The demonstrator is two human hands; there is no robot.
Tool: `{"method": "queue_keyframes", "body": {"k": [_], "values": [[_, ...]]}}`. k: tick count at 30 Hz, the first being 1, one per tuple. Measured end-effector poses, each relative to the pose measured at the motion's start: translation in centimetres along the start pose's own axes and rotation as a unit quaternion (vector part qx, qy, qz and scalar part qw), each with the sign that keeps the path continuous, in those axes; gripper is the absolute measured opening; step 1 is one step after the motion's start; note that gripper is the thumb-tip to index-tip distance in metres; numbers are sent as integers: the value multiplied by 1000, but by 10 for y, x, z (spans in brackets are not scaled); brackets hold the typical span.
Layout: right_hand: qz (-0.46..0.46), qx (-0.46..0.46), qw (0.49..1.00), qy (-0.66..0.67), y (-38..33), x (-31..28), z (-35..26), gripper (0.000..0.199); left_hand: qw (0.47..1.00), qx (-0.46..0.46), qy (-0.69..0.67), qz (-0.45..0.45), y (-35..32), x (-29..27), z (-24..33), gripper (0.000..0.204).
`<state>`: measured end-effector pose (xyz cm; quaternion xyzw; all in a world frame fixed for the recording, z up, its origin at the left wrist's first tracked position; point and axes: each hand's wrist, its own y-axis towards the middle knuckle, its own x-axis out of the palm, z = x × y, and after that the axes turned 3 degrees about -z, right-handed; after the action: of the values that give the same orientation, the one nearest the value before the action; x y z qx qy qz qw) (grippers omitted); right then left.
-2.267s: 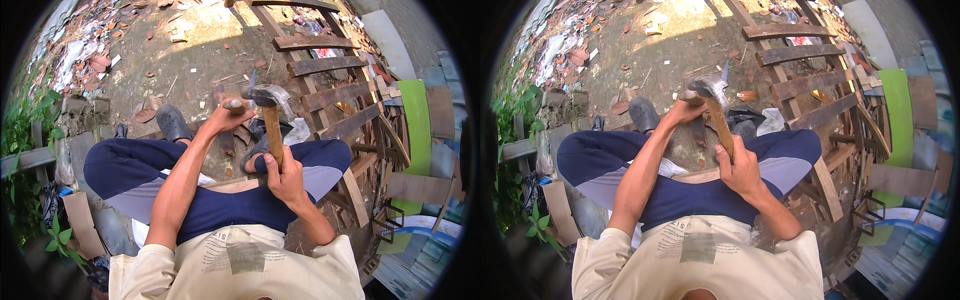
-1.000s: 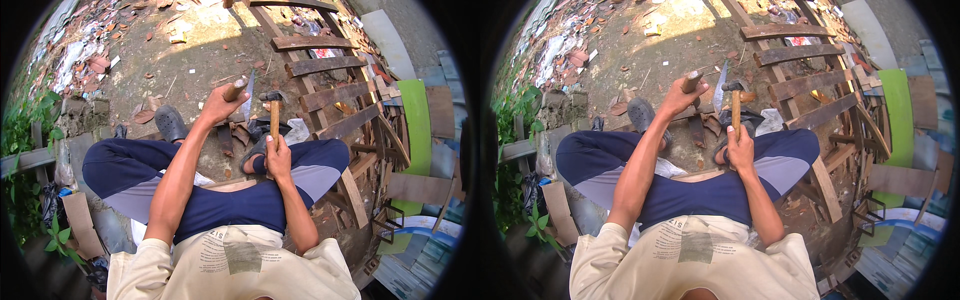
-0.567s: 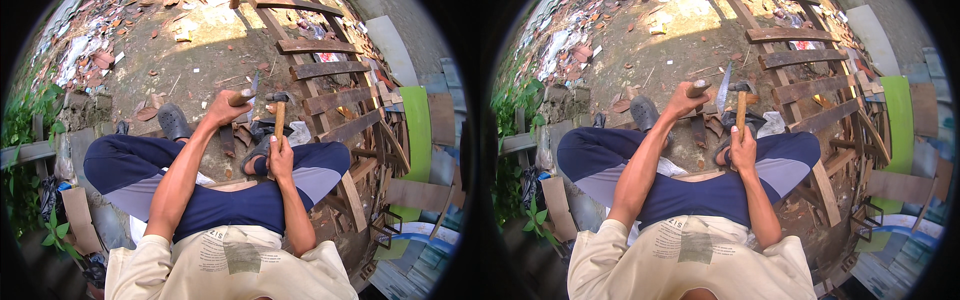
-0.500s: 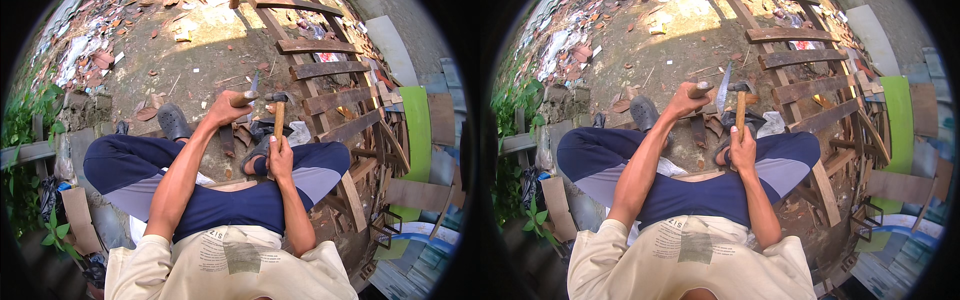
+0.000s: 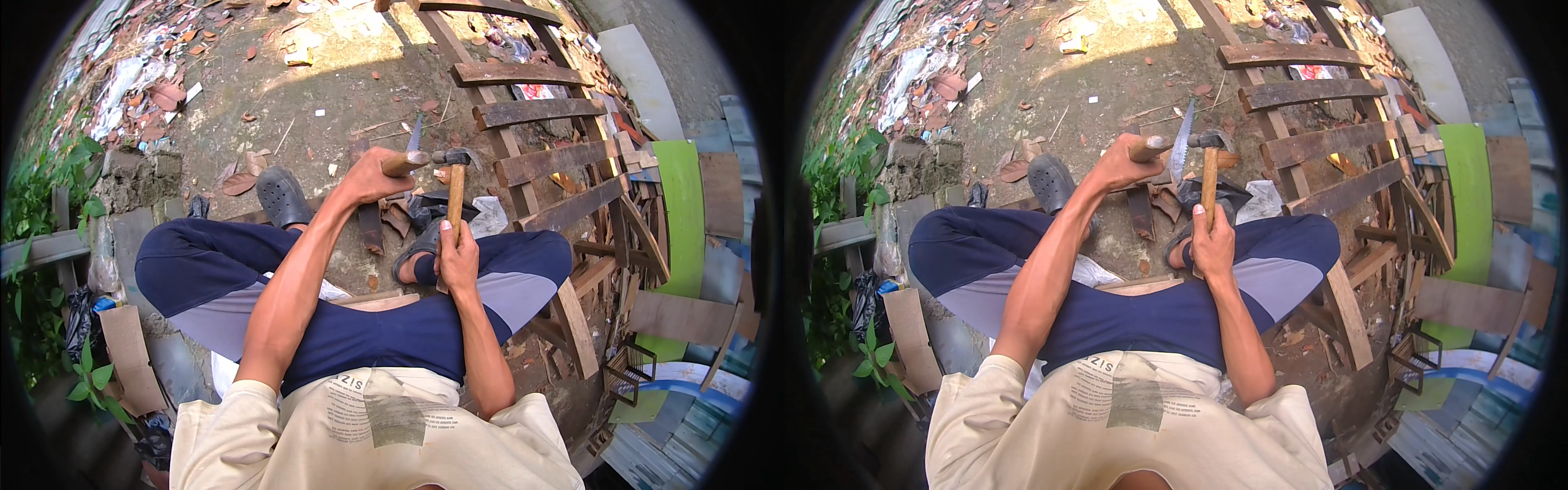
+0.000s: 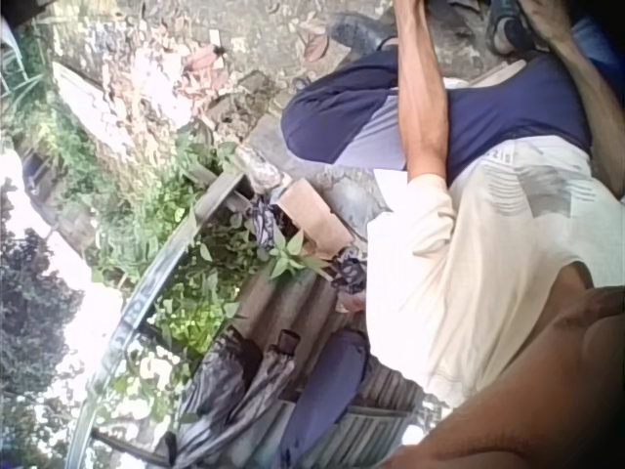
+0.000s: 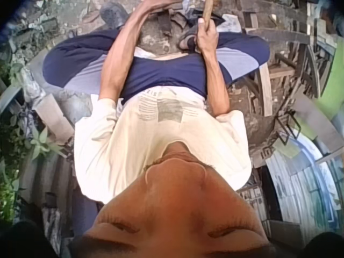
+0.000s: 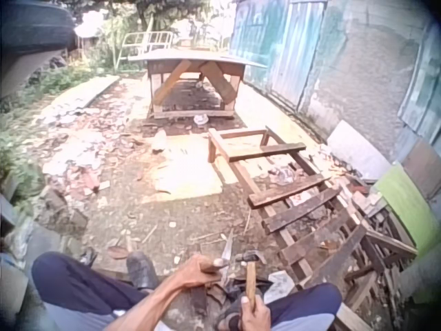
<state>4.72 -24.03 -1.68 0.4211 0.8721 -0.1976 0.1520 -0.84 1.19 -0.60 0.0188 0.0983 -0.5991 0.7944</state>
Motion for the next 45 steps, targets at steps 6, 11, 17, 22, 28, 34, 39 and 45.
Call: {"method": "queue_keyframes", "body": {"k": [6,11,17,22,28,34,39,45], "values": [[-8,16,1000,18,-2,0,-9,35,1000,-2,-10,2,-1,1,-1,18],[-9,12,1000,14,-1,0,-5,35,1000,-7,-10,1,0,2,-4,17],[-5,3,1000,13,0,1,1,34,1000,-4,-7,2,1,3,-6,16],[-14,48,998,23,-3,-4,-15,35,1000,-10,1,-4,2,2,-6,16],[-17,-32,998,59,-20,-21,-81,31,999,-15,-46,2,-2,1,-2,21],[-62,-149,987,23,-39,-33,-142,29,994,-12,110,18,-4,-2,-4,31],[-80,-236,966,-76,-43,-32,-152,27,974,-45,214,-64,-1,-11,-1,32],[-123,-162,969,-144,-41,-28,-138,25,983,-47,169,-49,-8,-13,3,27]]}}
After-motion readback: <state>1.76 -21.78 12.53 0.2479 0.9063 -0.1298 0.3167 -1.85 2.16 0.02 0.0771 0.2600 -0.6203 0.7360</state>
